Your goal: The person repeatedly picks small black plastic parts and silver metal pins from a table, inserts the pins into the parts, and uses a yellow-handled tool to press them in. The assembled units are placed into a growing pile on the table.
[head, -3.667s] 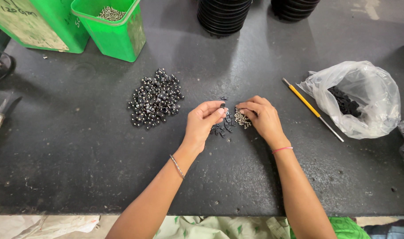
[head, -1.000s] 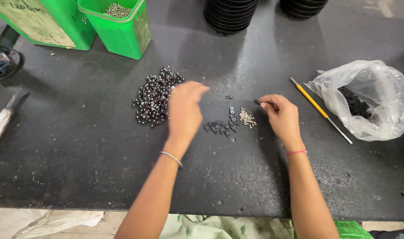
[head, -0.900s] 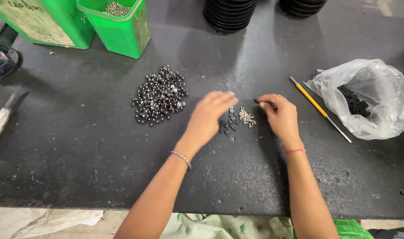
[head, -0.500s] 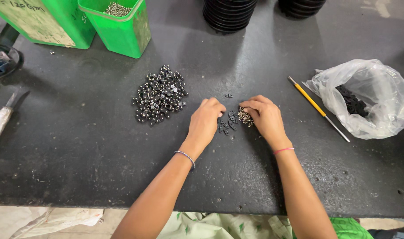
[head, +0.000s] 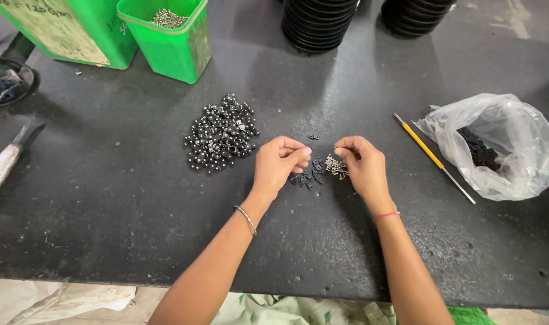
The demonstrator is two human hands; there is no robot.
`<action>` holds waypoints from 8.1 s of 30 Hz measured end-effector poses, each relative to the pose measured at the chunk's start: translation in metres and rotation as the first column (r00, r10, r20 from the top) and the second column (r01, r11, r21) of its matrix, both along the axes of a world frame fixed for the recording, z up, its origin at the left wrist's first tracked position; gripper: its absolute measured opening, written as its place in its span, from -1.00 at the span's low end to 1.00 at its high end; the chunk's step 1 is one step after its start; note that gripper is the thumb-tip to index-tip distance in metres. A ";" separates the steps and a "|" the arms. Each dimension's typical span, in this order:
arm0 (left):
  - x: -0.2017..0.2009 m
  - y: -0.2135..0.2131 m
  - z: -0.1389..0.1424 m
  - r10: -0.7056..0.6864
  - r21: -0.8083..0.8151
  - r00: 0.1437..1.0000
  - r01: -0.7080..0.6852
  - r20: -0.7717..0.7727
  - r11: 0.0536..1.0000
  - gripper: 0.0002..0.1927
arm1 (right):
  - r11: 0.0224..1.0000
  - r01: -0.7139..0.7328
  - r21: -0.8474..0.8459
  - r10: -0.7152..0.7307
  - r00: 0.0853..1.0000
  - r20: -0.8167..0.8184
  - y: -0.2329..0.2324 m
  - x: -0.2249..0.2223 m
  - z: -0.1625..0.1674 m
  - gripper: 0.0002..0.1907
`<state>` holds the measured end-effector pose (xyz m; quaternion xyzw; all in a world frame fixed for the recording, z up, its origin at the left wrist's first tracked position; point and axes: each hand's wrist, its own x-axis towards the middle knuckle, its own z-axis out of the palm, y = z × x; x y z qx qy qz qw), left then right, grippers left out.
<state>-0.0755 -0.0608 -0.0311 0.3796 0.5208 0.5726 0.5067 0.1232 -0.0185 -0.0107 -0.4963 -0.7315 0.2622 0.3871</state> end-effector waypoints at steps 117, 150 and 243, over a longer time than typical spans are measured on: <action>-0.006 0.006 -0.008 0.166 0.130 0.973 -0.187 0.157 0.974 -0.82 | 0.923 -0.379 0.062 0.336 0.876 0.345 -0.027 -0.043 0.023 -0.86; 0.005 -0.003 0.002 0.086 0.131 0.995 -0.080 -0.044 0.988 -0.82 | 0.990 -0.091 0.108 0.094 0.995 -0.025 -0.022 -0.039 0.025 -0.86; 0.014 -0.004 -0.009 0.049 0.089 0.999 -0.051 0.024 0.995 -0.83 | 0.982 -0.149 0.117 0.152 0.988 -0.024 -0.014 -0.027 0.012 -0.89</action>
